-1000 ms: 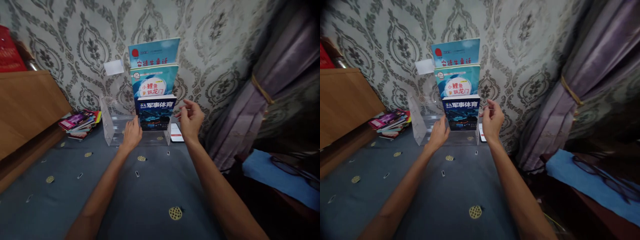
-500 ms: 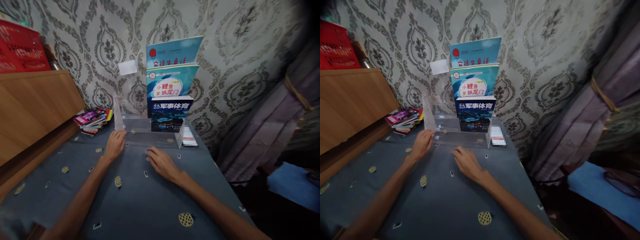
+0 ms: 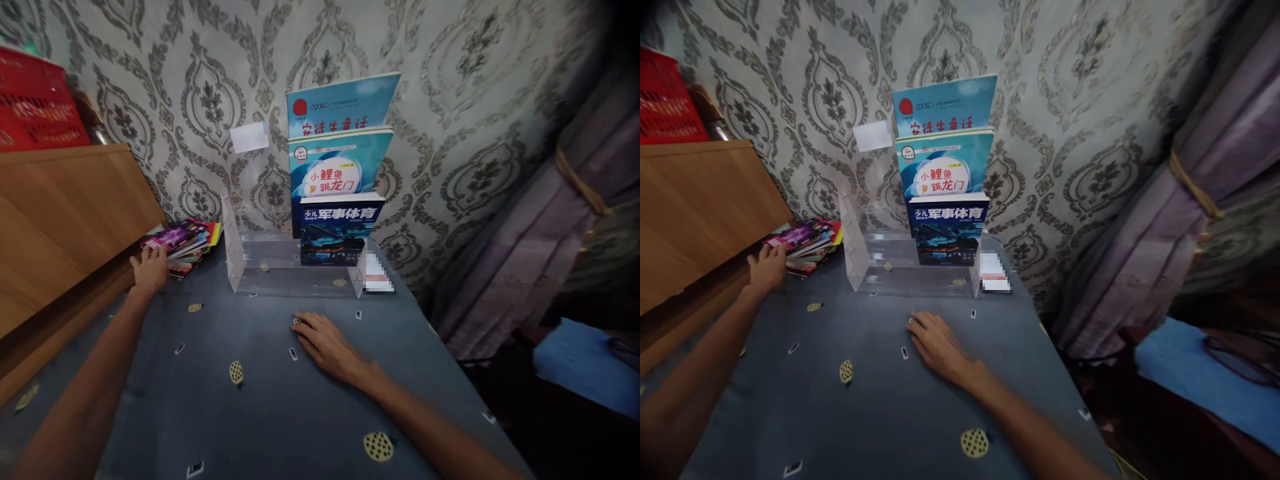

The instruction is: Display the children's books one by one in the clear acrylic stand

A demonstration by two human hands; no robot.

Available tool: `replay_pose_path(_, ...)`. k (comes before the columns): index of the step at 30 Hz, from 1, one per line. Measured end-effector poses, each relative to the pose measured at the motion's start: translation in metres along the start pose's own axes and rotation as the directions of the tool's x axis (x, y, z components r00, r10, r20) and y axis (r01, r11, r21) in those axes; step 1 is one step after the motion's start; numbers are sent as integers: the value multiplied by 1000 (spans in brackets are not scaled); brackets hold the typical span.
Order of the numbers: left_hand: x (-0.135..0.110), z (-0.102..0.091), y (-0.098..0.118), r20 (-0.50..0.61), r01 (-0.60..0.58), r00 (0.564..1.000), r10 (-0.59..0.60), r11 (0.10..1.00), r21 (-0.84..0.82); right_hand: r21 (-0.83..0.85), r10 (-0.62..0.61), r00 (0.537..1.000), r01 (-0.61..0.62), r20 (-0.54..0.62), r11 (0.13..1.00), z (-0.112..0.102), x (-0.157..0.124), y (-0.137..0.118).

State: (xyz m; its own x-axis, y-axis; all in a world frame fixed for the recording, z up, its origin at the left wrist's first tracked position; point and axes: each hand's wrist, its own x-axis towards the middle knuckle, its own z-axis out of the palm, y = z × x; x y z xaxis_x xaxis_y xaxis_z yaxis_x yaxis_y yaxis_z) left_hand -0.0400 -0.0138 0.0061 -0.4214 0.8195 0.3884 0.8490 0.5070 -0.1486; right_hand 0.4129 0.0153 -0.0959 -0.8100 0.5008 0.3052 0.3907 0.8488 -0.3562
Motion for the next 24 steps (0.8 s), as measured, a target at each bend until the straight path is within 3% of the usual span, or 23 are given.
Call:
replay_pose_path(3,7,2,-5,59,-31,998,28,998,52,-5,-1,1000,1,8,1000,-1,0,0)
replay_pose_path(12,12,2,-11,19,-130,991,129,979,159,3,-11,1000,11,-3,1000,-1,0,1)
replay_pose_path(17,2,-8,-9,-1,-164,986,167,969,182,18,-9,1000,9,-17,1000,-1,-1,1)
replay_pose_path(24,-20,-16,11,-83,-257,957,277,947,195,16,-25,999,25,-26,1000,-1,0,1)
